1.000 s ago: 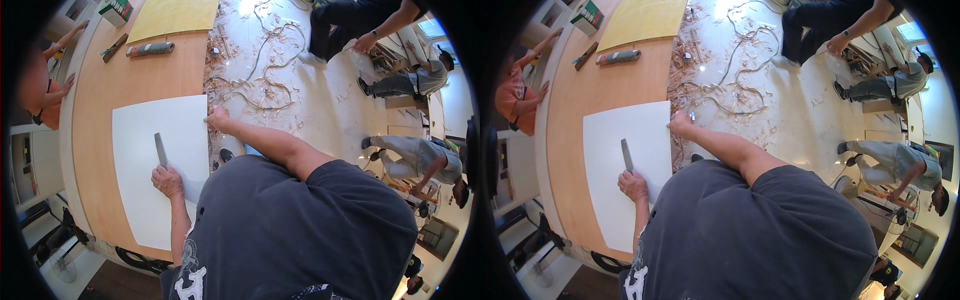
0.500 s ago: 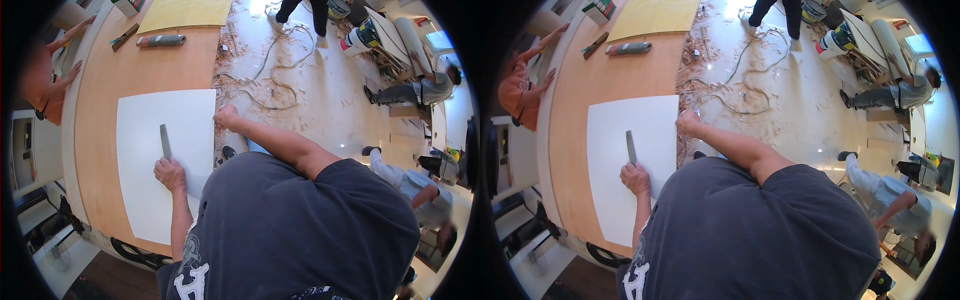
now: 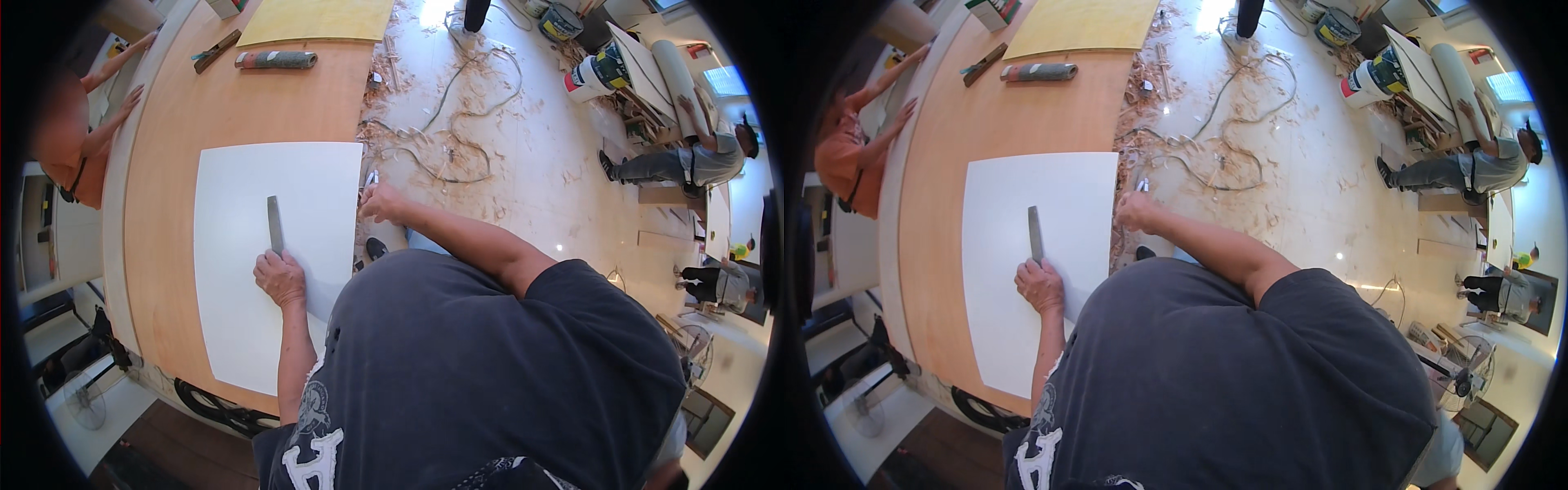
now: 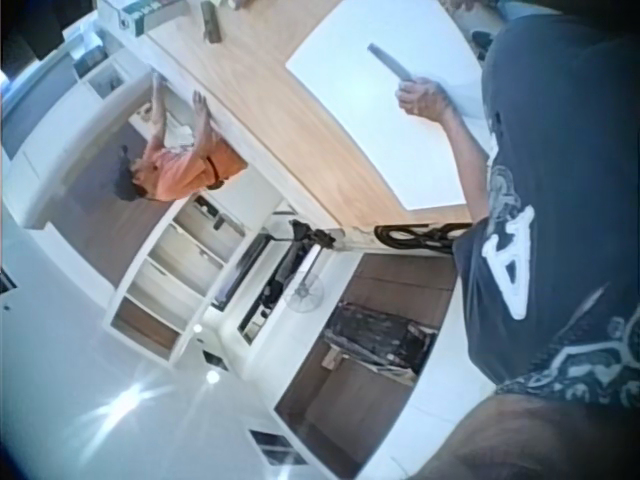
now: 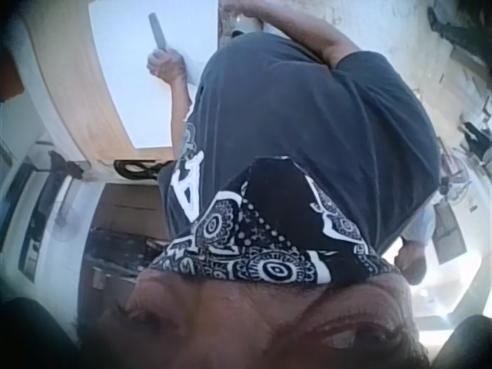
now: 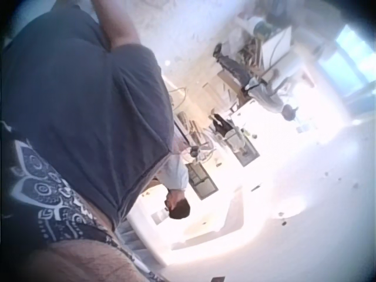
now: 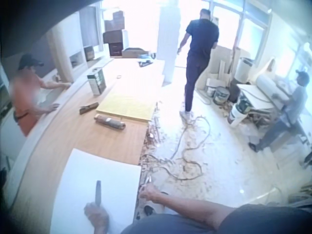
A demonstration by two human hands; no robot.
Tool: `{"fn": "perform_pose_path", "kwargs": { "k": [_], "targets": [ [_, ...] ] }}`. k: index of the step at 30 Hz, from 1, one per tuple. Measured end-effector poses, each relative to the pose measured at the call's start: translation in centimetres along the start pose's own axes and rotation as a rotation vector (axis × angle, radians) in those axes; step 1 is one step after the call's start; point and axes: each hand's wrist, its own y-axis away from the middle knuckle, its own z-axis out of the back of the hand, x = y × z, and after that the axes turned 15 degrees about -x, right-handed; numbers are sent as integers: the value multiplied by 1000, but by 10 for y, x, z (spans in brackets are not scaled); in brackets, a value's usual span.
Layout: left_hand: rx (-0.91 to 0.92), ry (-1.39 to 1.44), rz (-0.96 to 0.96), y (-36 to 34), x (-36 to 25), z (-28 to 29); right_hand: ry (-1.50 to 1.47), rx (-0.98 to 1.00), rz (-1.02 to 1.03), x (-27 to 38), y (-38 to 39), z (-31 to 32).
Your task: The person uses a flat metal tool to shave and smooth the edge of a white laminate board on a workbench. The person handles the board by hand to reposition it and scrapes the excess material from the corner and side multiple times.
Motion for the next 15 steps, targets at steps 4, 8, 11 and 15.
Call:
{"fn": "perform_pose_path", "kwargs": {
  "k": [4,8,11,15],
  "targets": [
    [32,28,1,-5,-14,5,443,-73,959,-32,-27,-9],
    [29,40,-11,-8,-27,1,383,-243,505,-49,-56,-17],
    [-10,39,-22,-5,-17,0,214,-334,205,-22,-33,-36],
    [-3,15,11,-1,-2,3,-136,-416,-216,35,30,-39]
  ]
}}
